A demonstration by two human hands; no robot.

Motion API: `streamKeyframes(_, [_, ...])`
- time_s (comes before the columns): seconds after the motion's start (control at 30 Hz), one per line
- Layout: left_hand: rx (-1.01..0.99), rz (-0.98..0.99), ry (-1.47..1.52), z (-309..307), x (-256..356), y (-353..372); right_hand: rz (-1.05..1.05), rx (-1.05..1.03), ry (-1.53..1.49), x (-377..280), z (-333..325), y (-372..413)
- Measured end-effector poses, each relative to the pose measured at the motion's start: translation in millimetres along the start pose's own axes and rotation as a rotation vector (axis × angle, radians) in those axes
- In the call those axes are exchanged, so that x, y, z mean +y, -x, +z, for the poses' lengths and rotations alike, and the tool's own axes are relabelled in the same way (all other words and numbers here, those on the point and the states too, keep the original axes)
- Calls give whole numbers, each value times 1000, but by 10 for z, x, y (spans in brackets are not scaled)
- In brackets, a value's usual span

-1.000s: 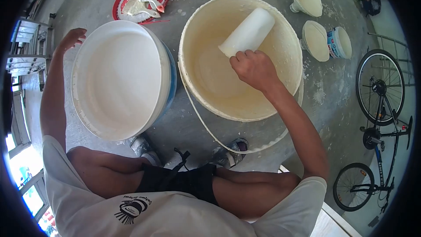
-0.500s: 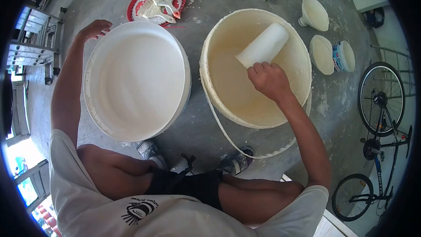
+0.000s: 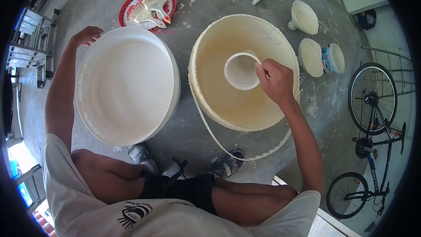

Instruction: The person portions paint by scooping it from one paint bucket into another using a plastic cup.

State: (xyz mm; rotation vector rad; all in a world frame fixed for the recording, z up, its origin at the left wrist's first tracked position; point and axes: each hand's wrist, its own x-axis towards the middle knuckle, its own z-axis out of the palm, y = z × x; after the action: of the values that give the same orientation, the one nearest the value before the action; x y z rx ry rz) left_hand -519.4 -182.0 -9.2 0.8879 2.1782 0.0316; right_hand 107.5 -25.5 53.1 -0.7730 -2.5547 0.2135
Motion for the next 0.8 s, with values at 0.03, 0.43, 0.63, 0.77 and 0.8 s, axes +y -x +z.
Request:
streamKeyframes(0.03, [0,2,4,10,43,18,64,-51,-70,-7,-34,-9])
streamKeyframes(0.43, [-20,8,6,84,96,-91,205,-129,-321,-86,-548,-191])
streamKeyframes(0.63, [-24,7,9,94,16,-68,238,-97,-316,-125,-664,-247])
streamKeyframes(0.77, [-12,3,8,102,-38,-91,205,-96,-298,-120,-641,-243])
streamKeyframes(0.8, [-2,-2,6,112,-42,-106,187,-89,-297,-142,-626,-241])
